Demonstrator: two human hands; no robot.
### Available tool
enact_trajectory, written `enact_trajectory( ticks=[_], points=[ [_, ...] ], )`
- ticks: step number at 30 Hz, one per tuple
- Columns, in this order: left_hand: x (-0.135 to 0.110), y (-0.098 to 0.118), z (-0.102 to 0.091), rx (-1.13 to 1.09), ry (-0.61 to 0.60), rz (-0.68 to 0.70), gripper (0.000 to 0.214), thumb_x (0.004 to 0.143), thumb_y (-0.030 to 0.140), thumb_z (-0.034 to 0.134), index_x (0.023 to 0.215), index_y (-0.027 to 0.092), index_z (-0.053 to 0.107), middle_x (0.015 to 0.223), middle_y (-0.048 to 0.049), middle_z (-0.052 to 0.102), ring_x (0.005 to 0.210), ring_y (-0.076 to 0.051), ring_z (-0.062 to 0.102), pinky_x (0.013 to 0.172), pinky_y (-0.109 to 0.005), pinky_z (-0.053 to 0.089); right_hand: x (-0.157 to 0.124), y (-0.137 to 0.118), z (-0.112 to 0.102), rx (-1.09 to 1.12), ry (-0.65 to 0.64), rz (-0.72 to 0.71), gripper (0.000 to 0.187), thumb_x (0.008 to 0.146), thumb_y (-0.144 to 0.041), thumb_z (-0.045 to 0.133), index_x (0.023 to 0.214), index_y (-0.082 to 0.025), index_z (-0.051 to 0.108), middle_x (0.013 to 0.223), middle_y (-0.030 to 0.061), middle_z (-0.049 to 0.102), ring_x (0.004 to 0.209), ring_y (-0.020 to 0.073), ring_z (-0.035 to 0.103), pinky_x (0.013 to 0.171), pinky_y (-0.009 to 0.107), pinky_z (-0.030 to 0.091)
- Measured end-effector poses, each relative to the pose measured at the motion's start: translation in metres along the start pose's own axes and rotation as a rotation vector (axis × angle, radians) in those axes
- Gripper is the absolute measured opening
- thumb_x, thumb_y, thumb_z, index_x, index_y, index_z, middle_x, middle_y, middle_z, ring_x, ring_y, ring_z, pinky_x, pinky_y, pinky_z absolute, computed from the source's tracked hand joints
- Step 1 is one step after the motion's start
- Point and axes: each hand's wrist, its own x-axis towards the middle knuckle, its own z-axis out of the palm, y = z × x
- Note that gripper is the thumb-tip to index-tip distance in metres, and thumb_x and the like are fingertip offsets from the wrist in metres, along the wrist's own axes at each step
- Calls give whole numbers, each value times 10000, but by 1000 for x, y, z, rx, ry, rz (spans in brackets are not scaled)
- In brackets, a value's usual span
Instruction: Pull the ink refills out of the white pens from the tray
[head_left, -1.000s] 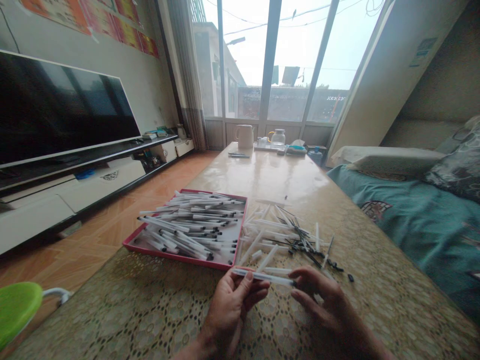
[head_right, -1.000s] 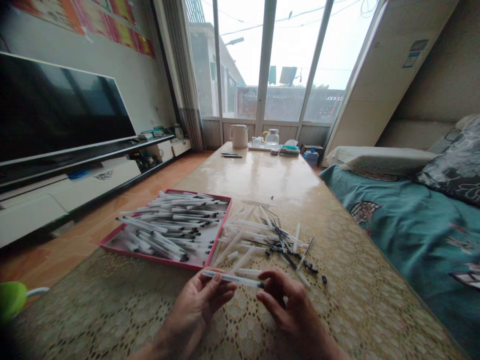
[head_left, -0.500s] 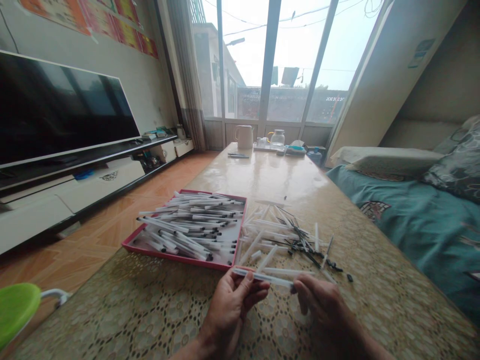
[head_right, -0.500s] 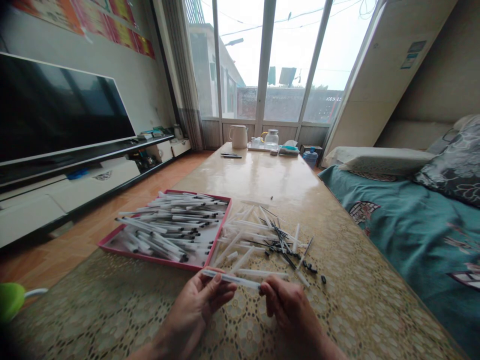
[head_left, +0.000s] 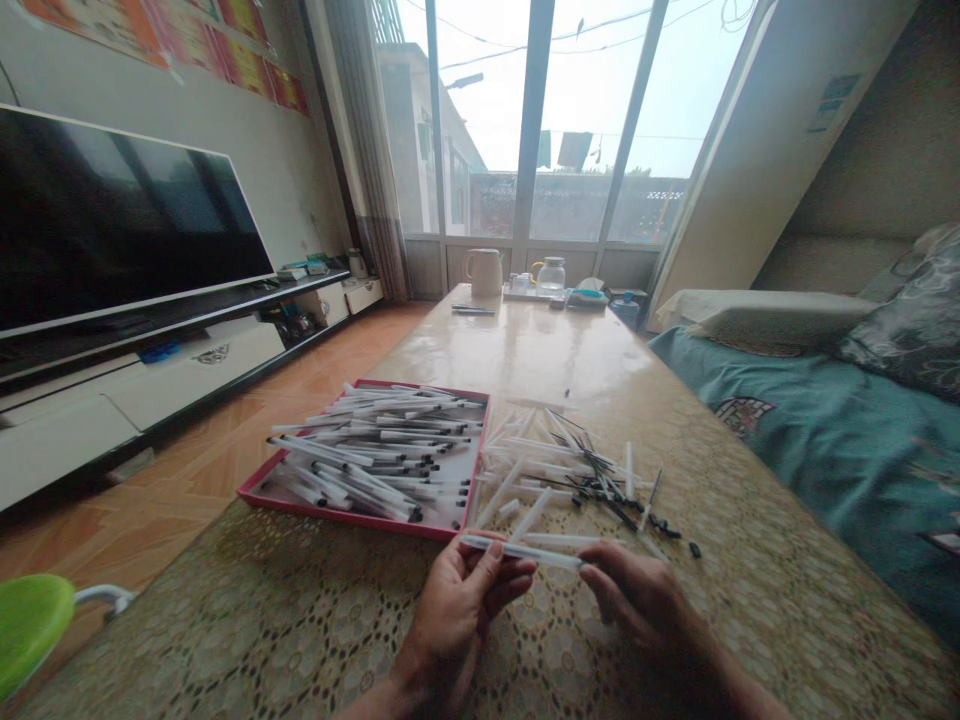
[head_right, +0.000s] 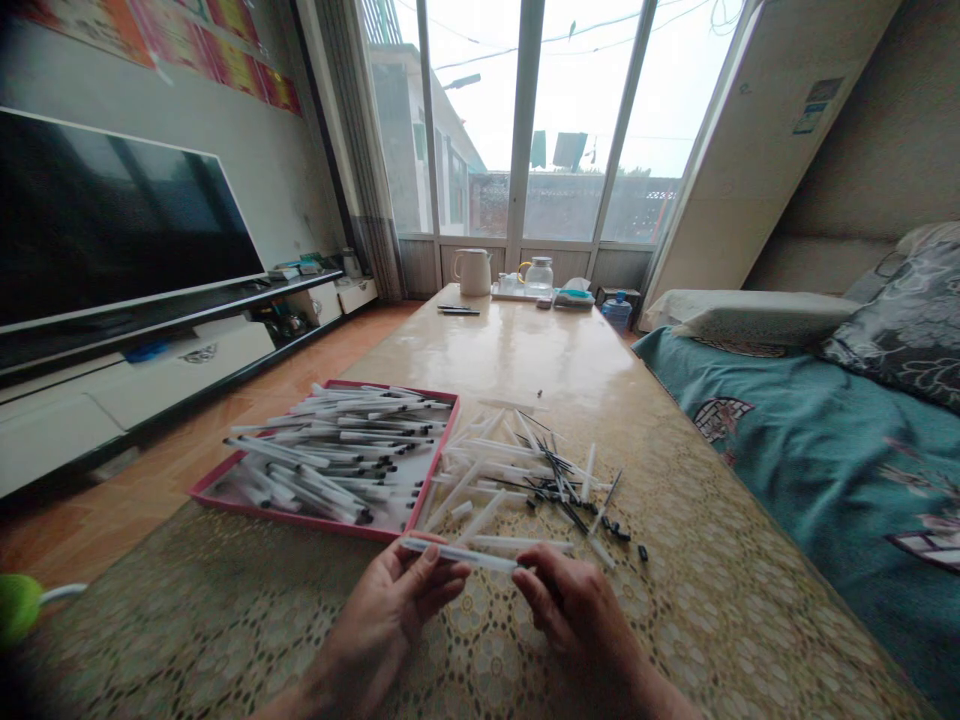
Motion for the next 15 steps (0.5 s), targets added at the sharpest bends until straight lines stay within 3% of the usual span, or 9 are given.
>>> enact_trajectory(
  ticks=[3,8,13,15],
  points=[
    [-1,1,1,8,0,-3,235,629,241,769,745,125,601,713,-64,698,673,-176,674,663,-268,543,0,0,1,1,-2,-35,331,935,-344,273,740,-200,498,512,-38,509,459,107,498,490,204,371],
    [-1,1,1,7,-6,8,222,648,246,756,748,129,596,711,-58,695,685,-176,674,662,-263,542,1,-2,1,51,-9,10,205,905,-357,374,906,-198,503,539,-46,542,469,114,530,485,196,391],
    [-1,1,1,6,-1,2,216,653,233,753,753,125,595,723,-63,696,680,-174,673,671,-269,542,0,-3,0,23,6,-44,320,925,-338,319,695,-204,498,534,-31,541,509,115,530,544,211,397],
    [-1,2,2,-3,6,8,217,649,233,755,748,125,596,716,-58,693,678,-173,672,667,-265,541,0,-8,-3,65,35,-1,302,908,-349,359,692,-198,507,564,-25,550,531,116,533,544,212,402]
  ],
)
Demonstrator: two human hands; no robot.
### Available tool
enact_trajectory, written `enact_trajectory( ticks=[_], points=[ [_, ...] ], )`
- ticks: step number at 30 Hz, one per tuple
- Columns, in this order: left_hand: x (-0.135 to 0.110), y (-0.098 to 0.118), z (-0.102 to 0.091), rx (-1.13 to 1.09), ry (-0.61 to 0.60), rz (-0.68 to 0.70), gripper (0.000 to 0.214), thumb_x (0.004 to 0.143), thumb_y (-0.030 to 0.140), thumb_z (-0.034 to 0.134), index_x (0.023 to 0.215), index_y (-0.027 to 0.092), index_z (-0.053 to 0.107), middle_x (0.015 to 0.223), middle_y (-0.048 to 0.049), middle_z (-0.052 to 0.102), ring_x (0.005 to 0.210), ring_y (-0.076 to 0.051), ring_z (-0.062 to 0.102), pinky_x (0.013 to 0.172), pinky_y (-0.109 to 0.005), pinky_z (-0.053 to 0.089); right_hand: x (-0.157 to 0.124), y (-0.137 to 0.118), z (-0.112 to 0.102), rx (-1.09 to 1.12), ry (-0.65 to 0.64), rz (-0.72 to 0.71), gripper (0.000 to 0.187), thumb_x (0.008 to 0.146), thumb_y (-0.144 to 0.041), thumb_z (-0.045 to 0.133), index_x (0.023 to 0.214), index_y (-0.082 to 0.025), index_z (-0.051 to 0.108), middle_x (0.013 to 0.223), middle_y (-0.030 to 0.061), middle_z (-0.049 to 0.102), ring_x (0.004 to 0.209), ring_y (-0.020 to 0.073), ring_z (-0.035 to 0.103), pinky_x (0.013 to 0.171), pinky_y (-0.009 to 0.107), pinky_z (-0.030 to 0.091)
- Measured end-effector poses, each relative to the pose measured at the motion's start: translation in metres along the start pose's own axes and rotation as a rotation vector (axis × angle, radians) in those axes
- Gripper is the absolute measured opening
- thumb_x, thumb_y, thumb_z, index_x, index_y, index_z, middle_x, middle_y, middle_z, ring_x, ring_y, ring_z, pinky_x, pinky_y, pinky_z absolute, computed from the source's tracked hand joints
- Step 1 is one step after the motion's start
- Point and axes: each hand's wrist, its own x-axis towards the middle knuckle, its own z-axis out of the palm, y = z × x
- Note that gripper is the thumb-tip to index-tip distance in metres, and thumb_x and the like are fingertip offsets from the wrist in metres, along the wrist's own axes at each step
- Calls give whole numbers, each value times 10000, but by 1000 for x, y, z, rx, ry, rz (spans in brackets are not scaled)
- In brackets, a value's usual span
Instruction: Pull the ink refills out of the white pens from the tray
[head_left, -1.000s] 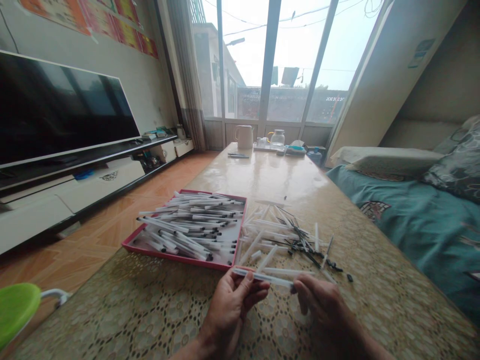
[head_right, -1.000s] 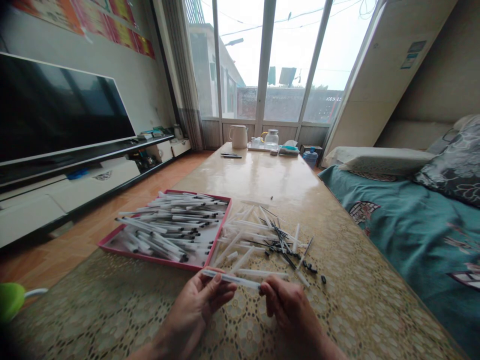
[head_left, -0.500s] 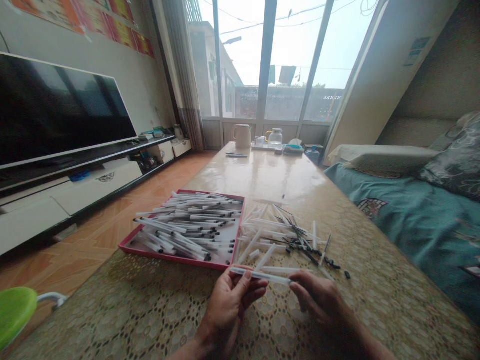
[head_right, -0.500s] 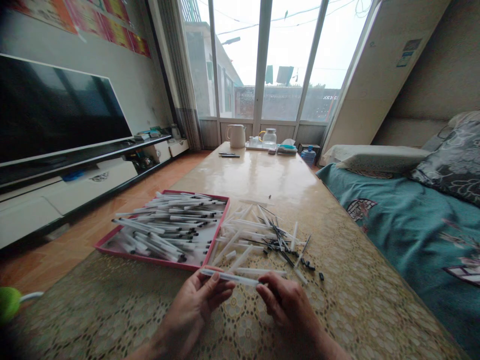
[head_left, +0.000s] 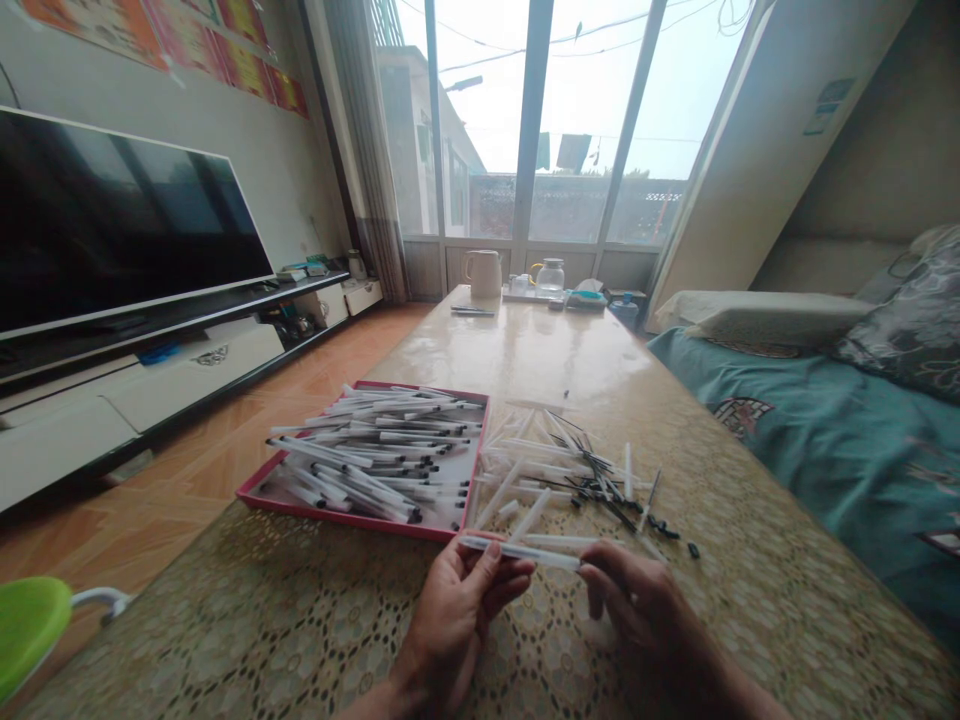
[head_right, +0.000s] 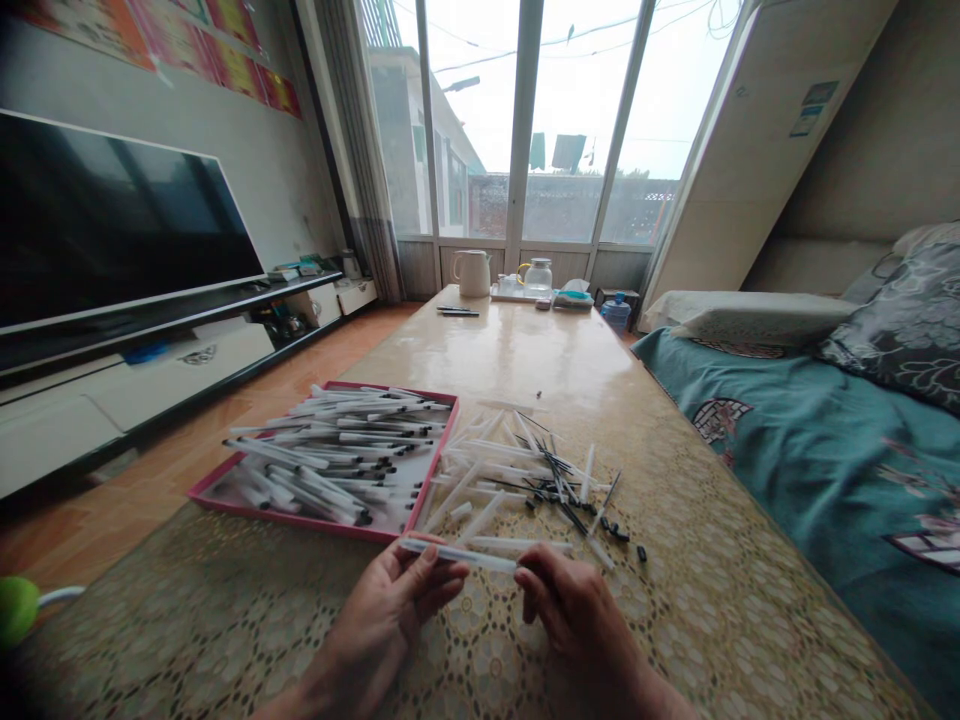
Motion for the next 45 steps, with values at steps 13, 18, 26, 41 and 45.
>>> enact_trajectory(
  ticks=[13,18,26,41,45],
  points=[
    [-1,-1,-1,10,-27,-10,183,679,210,731,760,134,585,725,-63,697,703,-179,674,685,-276,536,8,-17,-3,641,-107,359,331,774,-501,542,709,-184,473,556,-68,497,346,37,366,336,160,278],
    [-2,1,-1,3,-3,12,200,679,219,728,783,146,574,683,-43,680,639,-149,657,629,-244,520,9,0,-30,658,25,412,280,760,-443,578,714,-182,486,535,-77,448,363,35,332,342,157,230],
    [1,-1,-1,40,-8,49,269,646,203,746,861,141,596,674,-27,661,565,-114,618,549,-202,482,17,51,-60,564,764,441,300,700,-438,630,808,-202,478,599,-35,538,427,96,500,396,205,420],
    [-30,1,3,505,-258,181,294,670,237,685,956,180,648,724,-77,660,544,-176,613,470,-243,458,22,35,-27,-157,523,214,312,843,-365,392,1040,-181,550,1030,111,647,885,238,641,761,359,507],
    [-51,30,0,830,-450,251,183,650,149,665,800,235,723,633,-60,666,510,-170,562,489,-249,417,18,33,-25,-184,540,213,292,842,-374,411,1017,-189,553,994,95,658,822,225,654,710,331,520]
  ],
)
